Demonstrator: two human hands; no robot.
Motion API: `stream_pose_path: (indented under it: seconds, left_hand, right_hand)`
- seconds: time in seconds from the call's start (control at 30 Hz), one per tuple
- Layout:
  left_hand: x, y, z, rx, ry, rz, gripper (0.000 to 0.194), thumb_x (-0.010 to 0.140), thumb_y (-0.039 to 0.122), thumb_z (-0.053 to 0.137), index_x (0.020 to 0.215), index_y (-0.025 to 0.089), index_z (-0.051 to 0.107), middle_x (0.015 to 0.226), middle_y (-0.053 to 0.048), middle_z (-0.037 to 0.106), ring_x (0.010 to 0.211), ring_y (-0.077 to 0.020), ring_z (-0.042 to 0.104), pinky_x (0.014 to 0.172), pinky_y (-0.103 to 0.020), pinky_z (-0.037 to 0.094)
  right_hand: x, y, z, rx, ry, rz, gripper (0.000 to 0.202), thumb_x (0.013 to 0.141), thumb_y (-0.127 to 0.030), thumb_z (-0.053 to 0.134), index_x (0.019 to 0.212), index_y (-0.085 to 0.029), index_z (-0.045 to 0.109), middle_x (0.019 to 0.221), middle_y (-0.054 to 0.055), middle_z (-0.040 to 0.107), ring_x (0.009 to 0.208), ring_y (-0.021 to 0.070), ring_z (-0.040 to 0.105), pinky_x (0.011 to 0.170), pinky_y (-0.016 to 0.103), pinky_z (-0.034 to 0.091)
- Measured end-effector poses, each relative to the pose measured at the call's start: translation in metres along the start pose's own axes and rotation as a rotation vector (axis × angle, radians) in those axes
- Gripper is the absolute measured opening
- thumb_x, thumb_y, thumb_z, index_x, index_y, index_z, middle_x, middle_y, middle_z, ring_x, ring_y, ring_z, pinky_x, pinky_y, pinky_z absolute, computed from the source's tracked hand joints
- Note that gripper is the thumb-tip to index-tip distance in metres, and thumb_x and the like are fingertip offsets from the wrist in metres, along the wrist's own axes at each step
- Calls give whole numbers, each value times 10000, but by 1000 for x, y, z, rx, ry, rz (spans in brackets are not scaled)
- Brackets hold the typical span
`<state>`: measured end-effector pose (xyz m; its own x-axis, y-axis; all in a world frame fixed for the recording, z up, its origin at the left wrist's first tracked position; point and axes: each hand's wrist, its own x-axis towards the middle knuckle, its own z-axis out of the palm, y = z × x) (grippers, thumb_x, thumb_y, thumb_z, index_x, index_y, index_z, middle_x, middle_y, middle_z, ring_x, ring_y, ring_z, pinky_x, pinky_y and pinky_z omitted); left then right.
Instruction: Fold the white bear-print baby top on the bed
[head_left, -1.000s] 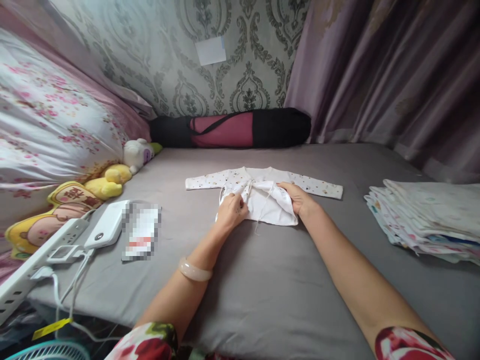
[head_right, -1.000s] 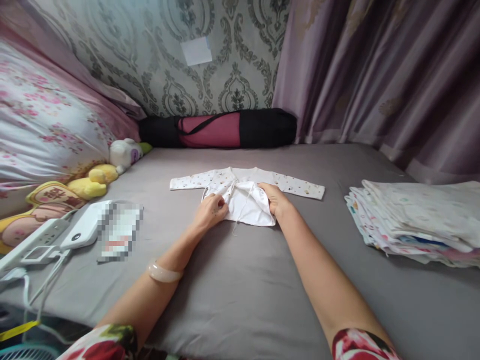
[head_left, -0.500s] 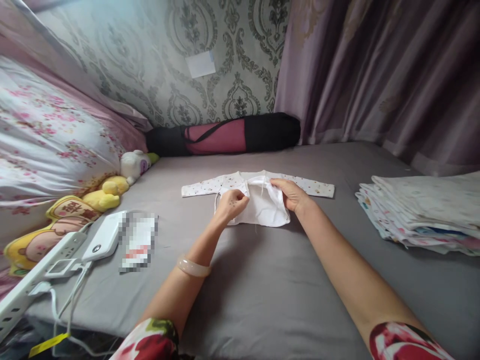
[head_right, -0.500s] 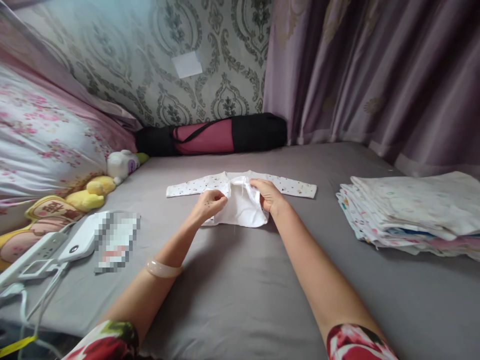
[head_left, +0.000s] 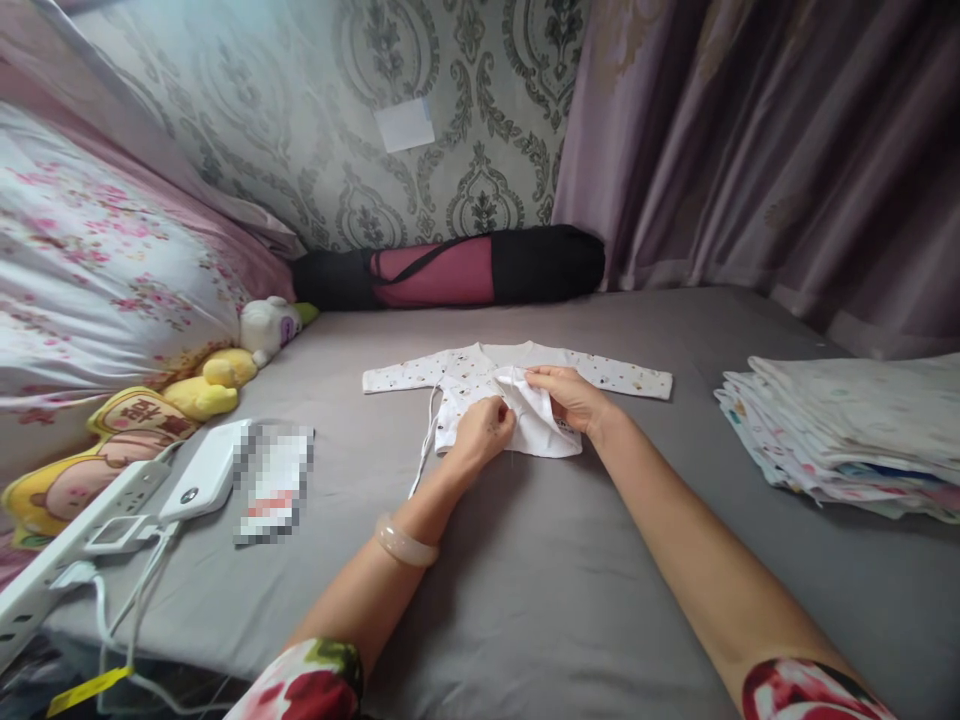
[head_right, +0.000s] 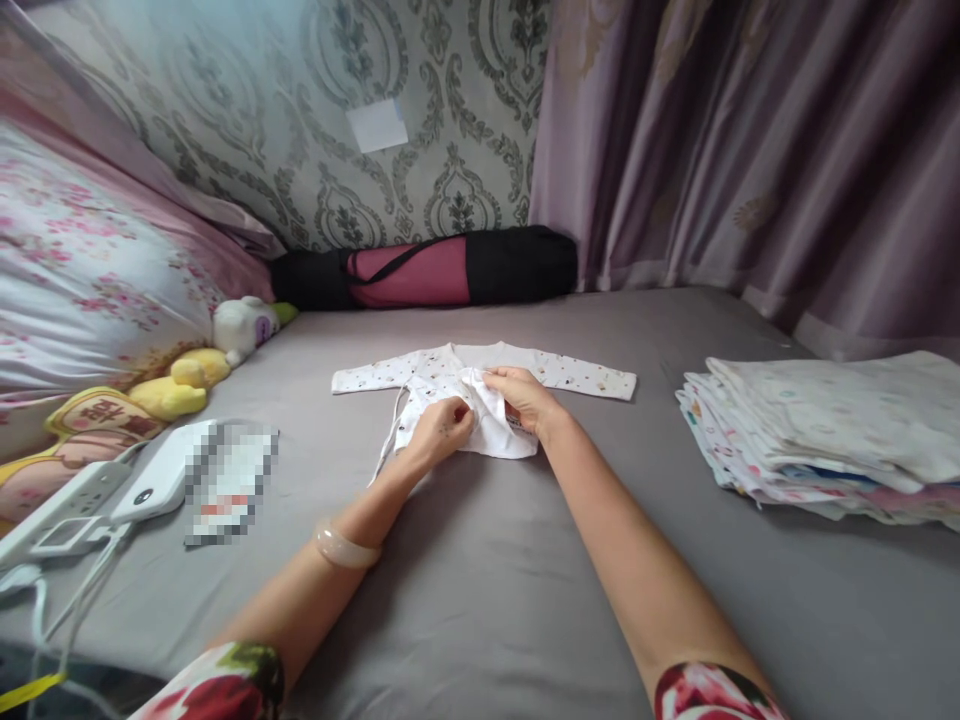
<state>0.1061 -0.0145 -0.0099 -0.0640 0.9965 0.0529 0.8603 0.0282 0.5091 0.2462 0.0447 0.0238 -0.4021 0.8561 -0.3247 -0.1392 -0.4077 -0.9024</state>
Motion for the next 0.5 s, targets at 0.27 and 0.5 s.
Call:
stream_pose_path:
  seconds: [0.27, 0.5]
  left_hand:
    - [-31, 13, -1, 382, -82, 205, 264, 932, 238, 403, 1037, 148, 628, 1025, -153, 621, 915, -256, 614, 751, -341, 486]
    - [-49, -25, -31, 156, -15, 365, 226, 922, 214, 427, 1077, 204, 591, 1072, -88, 618, 1010, -213, 587, 857, -317, 486]
  right_hand:
    - [2, 16, -3, -532, -184, -112, 241, 843, -402, 630, 814, -165, 665, 545, -54, 517, 477, 76, 440, 451, 180, 340]
    - [6, 28, 3, -840, -231, -46, 530, 922, -588, 423, 936, -140, 705, 539, -20, 509, 493, 111, 467, 498, 230, 375]
